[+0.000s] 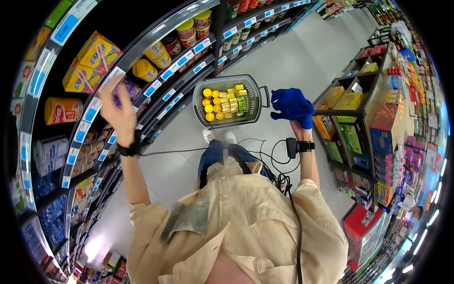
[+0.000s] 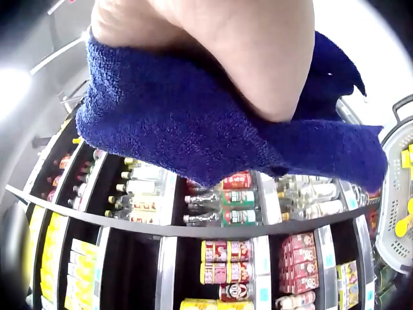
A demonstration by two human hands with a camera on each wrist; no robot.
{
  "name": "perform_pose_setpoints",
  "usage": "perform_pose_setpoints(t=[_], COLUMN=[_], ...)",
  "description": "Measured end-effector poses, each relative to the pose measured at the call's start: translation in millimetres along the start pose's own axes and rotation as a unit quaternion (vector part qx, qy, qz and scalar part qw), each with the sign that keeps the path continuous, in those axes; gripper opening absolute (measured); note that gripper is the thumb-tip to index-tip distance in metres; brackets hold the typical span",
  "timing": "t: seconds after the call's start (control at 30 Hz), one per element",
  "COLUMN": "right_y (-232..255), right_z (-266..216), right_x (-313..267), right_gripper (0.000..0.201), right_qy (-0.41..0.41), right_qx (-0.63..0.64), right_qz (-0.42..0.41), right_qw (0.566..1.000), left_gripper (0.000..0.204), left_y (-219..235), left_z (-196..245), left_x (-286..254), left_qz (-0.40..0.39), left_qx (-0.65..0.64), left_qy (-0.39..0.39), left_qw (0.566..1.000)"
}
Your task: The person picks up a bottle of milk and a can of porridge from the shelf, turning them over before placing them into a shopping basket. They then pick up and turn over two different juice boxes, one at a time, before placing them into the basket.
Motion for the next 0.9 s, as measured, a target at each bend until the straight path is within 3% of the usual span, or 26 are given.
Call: perform_pose_setpoints(t=[0.07,0.13,0.17,0.2,0.27,0.33,0.43,0.5,0.6,0.63,0.67,0.7,0.77,0.87,0.9], right_y=[6.8,16.3,19.3,19.4,18.6,5.6,-25.2,-48.7,-74.4,-77.4,-76.5,-74.6,-56.3,-41.7,-32.8], right_z=[-2.0,1.7,3.8,7.9,12.3,8.3,-6.2,-17.3,-31.9,-32.9,-34.2,-32.8,-27.5,-29.1,-27.8], right_x=[-2.8,-8.2,-13.8,-19.3,-28.9,-37.8,-45.4,-46.7,-42.8,-40.6,-36.6,-34.1,-24.8,-8.7,-2.2], right_gripper=[0.042,0.042,0.039,0.037,0.035,0.037,0.040,0.042,0.046,0.047,0.049,0.050,0.050,0.034,0.032], right_qy=[-0.002,-0.020,-0.015,-0.007,0.004,0.003,0.024,0.068,0.152,0.175,0.192,0.203,0.213,0.282,0.275], right_qx=[-0.005,0.006,0.005,0.005,-0.011,-0.078,-0.265,-0.403,-0.553,-0.579,-0.597,-0.613,-0.617,-0.629,-0.613], right_qz=[-0.014,-0.026,0.017,0.061,0.133,0.131,0.040,-0.035,-0.131,-0.150,-0.163,-0.172,-0.172,-0.179,-0.158], right_qw=[1.000,0.999,1.000,0.998,0.991,0.988,0.963,0.912,0.809,0.782,0.762,0.744,0.738,0.702,0.724], left_gripper=[0.017,0.013,0.015,0.017,0.023,0.025,0.026,0.028,0.028,0.026,0.024,0.023,0.023,0.025,0.025], left_y=[-36.1,-83.7,-105.0,-119.2,-143.3,-144.4,-141.9,-152.3,-157.5,-165.9,-177.1,-183.7,-211.9,-239.2,-249.2], left_z=[-19.1,-46.3,-55.8,-62.8,-54.7,-33.2,5.3,5.2,4.2,-15.7,-24.3,-35.5,-83.6,-151.3,-180.1], left_x=[-37.1,-101.1,-139.3,-180.0,-251.3,-308.4,-351.4,-380.8,-344.8,-347.8,-334.5,-321.0,-318.6,-303.7,-309.1], left_qz=[-0.166,-0.308,-0.479,-0.628,-0.732,-0.633,-0.678,-0.725,-0.698,-0.669,-0.713,-0.701,-0.708,-0.660,-0.642], left_qx=[-0.065,-0.058,0.043,0.144,0.133,-0.087,-0.132,-0.118,-0.128,-0.155,-0.117,-0.114,-0.083,-0.009,0.015], left_qy=[0.100,0.067,0.060,0.045,-0.007,-0.016,-0.018,-0.037,-0.025,-0.019,0.007,0.029,0.044,0.164,0.192], left_qw=[0.979,0.947,0.875,0.763,0.669,0.769,0.722,0.678,0.704,0.726,0.691,0.703,0.700,0.733,0.742])
Point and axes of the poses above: each hand's wrist, its own x-axis towards the middle knuckle, its own y-axis out of the back of the hand, z = x × y, the point moved 3 cm from there along x, towards the middle knuckle, and after that the axes turned 5 degrees about y, right-handed, at the moved point
